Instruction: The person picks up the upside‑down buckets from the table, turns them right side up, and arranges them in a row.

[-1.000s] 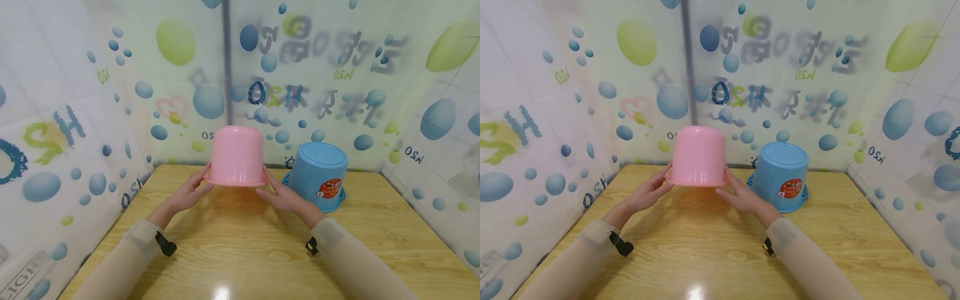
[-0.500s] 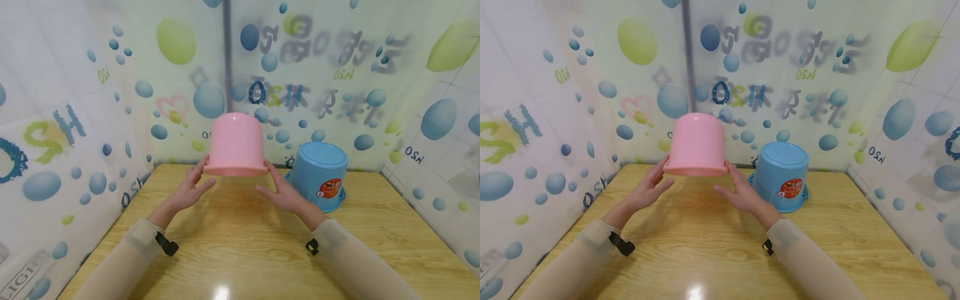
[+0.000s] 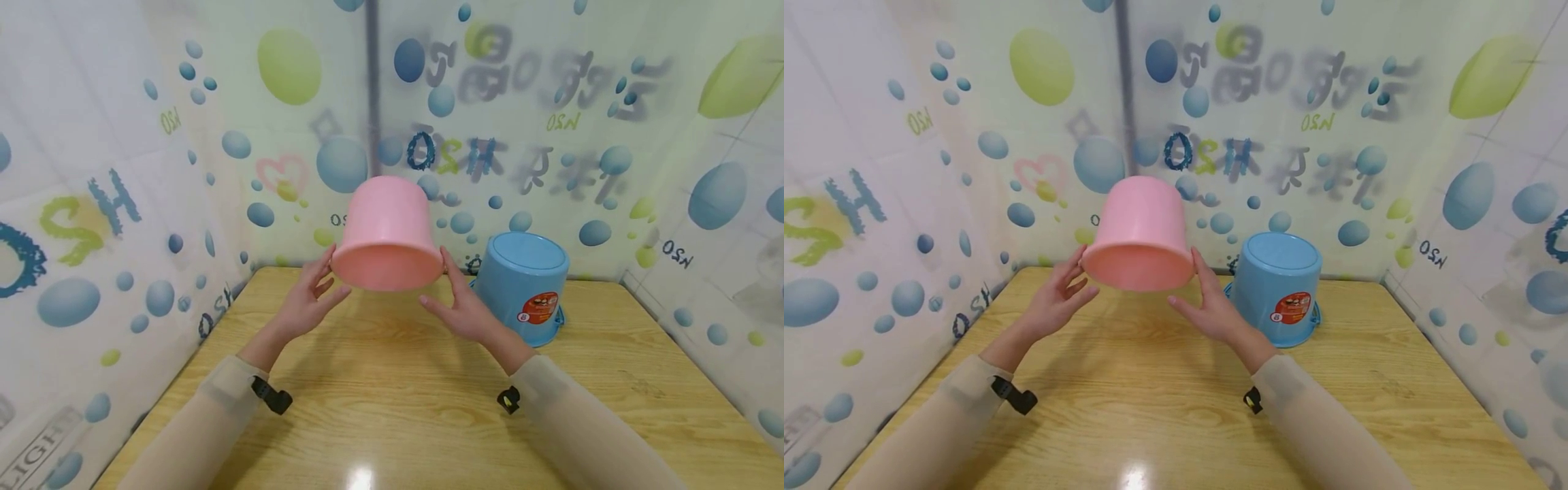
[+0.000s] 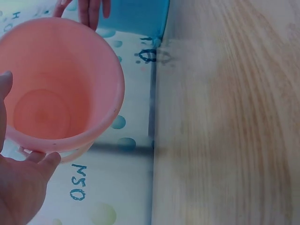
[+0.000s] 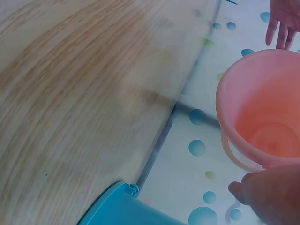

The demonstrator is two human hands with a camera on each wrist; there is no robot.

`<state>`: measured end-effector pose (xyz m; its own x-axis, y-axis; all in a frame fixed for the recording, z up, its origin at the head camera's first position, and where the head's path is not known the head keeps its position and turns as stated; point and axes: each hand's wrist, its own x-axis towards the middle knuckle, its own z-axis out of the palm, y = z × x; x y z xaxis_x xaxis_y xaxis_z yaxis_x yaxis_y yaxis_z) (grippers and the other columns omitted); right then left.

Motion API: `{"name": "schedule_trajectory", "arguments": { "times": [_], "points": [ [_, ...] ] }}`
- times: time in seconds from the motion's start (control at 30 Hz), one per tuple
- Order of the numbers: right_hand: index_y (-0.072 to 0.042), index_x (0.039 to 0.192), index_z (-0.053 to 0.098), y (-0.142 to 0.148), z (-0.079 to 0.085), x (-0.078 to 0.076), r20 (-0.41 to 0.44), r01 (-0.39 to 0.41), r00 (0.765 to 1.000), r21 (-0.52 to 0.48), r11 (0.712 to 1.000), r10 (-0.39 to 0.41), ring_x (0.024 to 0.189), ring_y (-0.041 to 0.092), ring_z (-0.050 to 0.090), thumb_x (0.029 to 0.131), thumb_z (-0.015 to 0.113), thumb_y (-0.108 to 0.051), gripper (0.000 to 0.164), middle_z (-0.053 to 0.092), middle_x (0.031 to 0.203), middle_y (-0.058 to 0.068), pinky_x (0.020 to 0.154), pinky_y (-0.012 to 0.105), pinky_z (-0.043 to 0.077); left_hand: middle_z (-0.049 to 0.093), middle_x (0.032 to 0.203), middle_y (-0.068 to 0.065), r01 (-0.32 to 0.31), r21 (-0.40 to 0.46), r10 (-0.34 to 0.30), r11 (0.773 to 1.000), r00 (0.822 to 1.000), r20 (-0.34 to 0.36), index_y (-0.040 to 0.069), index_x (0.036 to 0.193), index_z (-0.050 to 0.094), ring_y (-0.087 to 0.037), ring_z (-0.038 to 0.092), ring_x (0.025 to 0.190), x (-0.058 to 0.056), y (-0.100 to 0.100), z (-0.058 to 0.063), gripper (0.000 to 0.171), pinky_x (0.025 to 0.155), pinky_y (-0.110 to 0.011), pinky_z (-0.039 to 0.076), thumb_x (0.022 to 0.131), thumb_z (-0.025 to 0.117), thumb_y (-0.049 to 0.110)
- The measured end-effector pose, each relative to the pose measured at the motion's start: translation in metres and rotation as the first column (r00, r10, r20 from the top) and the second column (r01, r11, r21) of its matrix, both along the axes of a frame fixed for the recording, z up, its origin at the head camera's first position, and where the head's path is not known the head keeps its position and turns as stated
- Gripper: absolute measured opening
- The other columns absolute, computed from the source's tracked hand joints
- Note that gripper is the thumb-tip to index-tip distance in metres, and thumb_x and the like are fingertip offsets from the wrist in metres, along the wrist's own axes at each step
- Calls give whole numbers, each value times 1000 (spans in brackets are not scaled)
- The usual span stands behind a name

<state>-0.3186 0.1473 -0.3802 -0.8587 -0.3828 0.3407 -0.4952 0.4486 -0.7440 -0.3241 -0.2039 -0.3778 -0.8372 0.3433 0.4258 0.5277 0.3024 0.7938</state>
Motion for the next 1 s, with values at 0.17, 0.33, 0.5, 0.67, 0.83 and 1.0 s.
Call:
{"name": "schedule_trajectory", "arguments": {
  "times": [0.17,0.33,0.5,0.67,0.83,1.0],
  "points": [
    [-32,177,-12,0,5,1,-2,10,1000,-17,1000,-10,172,42,8,107,71,-36,109,0,187,8,130,80,17,24,169,-20,-4,48,5,999,1000,-6,30,177,20,-42,36,162,1,1,6,89,130,-58,34,108,71,8],
    [-32,177,-14,-1,9,1,-7,20,1000,-19,1000,-20,172,42,3,105,74,-38,114,-6,187,5,128,81,19,30,167,-18,-22,45,23,999,999,-31,29,177,23,-40,45,157,1,0,9,93,126,-56,42,104,75,5],
    [-34,176,-15,0,11,1,-12,14,1000,-28,1000,-15,171,44,6,102,77,-42,118,-7,186,6,126,82,23,35,168,-17,-23,13,24,1000,995,-95,27,177,23,-40,50,153,-1,-1,12,100,124,-61,45,99,80,3],
    [-41,174,-18,1,15,-1,49,-66,996,-155,986,74,168,43,22,98,84,-35,128,-12,186,2,125,69,40,41,166,-15,-48,-73,39,996,992,-121,28,177,26,-35,51,147,0,-2,15,104,120,-61,51,95,88,12],
    [-39,174,-18,7,12,-2,127,-102,984,-194,976,129,167,43,27,91,92,-27,139,-10,186,-1,124,61,44,49,155,-14,-78,-152,63,985,992,-105,28,175,31,-28,48,140,2,-7,16,106,109,-50,51,90,93,17],
    [-37,175,-17,9,10,-4,129,-157,974,-205,966,185,164,48,33,87,95,-17,144,-7,186,2,124,63,43,55,143,-15,-86,-196,64,977,991,-118,26,176,28,-28,45,134,2,-11,17,109,100,-43,46,90,94,18]
  ]
}}
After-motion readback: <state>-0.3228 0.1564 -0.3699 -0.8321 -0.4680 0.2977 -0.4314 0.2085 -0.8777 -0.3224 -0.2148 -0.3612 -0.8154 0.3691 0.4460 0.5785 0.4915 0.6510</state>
